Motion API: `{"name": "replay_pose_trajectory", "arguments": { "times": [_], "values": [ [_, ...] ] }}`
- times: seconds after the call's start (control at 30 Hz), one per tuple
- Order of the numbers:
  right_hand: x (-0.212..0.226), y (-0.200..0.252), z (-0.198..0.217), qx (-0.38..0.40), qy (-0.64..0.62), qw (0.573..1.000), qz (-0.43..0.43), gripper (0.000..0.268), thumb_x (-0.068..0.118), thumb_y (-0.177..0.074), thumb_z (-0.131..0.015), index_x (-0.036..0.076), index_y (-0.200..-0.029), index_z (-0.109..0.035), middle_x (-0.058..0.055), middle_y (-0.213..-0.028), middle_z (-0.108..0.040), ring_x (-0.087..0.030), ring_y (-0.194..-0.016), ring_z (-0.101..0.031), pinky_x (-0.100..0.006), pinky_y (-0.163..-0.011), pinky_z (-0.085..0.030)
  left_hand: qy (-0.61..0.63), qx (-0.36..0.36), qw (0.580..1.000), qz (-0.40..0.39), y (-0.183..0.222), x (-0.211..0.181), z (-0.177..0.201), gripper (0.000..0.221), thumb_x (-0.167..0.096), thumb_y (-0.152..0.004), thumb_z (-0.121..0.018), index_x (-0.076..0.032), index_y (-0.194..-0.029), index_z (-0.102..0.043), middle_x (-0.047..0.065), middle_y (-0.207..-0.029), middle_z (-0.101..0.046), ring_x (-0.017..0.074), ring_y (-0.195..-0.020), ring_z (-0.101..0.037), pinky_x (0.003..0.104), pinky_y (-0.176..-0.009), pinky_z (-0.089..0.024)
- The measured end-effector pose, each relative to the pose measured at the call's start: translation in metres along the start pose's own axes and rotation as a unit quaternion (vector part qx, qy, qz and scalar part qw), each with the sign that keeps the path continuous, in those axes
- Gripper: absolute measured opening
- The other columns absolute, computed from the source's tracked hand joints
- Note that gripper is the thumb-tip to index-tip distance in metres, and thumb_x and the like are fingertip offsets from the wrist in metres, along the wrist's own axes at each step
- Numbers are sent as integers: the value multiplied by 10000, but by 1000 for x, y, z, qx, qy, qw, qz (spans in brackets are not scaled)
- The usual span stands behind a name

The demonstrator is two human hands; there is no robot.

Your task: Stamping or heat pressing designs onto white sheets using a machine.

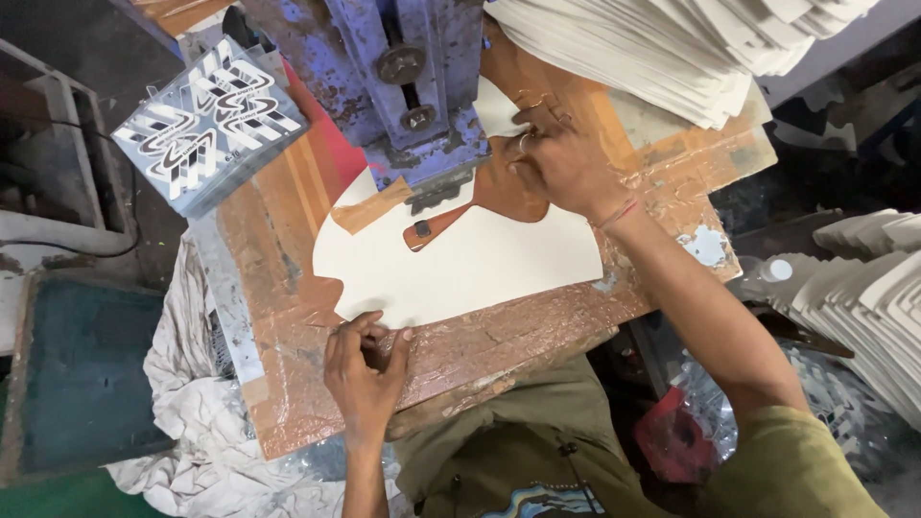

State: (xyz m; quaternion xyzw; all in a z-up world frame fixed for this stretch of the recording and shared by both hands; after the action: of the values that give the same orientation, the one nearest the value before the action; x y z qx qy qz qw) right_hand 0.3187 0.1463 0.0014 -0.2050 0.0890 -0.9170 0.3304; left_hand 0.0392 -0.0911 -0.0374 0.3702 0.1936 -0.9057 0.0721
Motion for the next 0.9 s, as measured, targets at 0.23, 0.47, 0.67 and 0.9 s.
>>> {"name": "replay_pose_trajectory", "arguments": {
  "times": [0.23,0.47,0.67,0.9],
  "values": [
    [-12,46,30,-50,-61,997,-9,69,132,-918,-763,90,-973,-764,-123,-1219,-697,-299,-1229,-622,-430,-1064,-495,3,1,1000,11,-1,1,-1,377,-216,-798,-873,-52,-1097,-711,14,-811,-669,170,-755,-571,344,-652,-482],
    [8,29,37,-51,-69,996,15,228,126,-916,-740,38,-1125,-757,-155,-1289,-707,-335,-1172,-620,-411,-961,-517,-24,9,1000,-5,-2,-4,0,358,-232,-798,-874,-64,-1077,-727,19,-799,-657,184,-752,-557,357,-653,-475],
    [3,6,-2,14,-31,999,-4,106,97,-926,-726,82,-1015,-783,-82,-1094,-743,-305,-1069,-642,-420,-909,-535,-11,2,1000,-12,0,-4,3,335,-221,-812,-866,-58,-1066,-720,22,-829,-660,195,-794,-570,359,-670,-481],
    [-4,30,13,-27,-142,989,-25,85,38,-941,-730,49,-1020,-758,-97,-1012,-711,-238,-872,-668,-366,-792,-533,14,9,1000,4,-2,4,2,306,-203,-810,-858,-66,-1046,-720,11,-808,-659,179,-782,-578,347,-654,-483]
  ]
}}
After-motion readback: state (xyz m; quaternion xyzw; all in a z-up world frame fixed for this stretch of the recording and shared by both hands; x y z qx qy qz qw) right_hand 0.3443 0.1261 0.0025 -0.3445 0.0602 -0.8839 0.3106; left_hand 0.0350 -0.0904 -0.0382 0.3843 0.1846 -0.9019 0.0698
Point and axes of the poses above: each hand's wrist, its own y-axis away from the middle knuckle, its own z-axis out of the back of the hand, x = y × z, the point moved 3 cm from there along -y, towards the middle knuckle
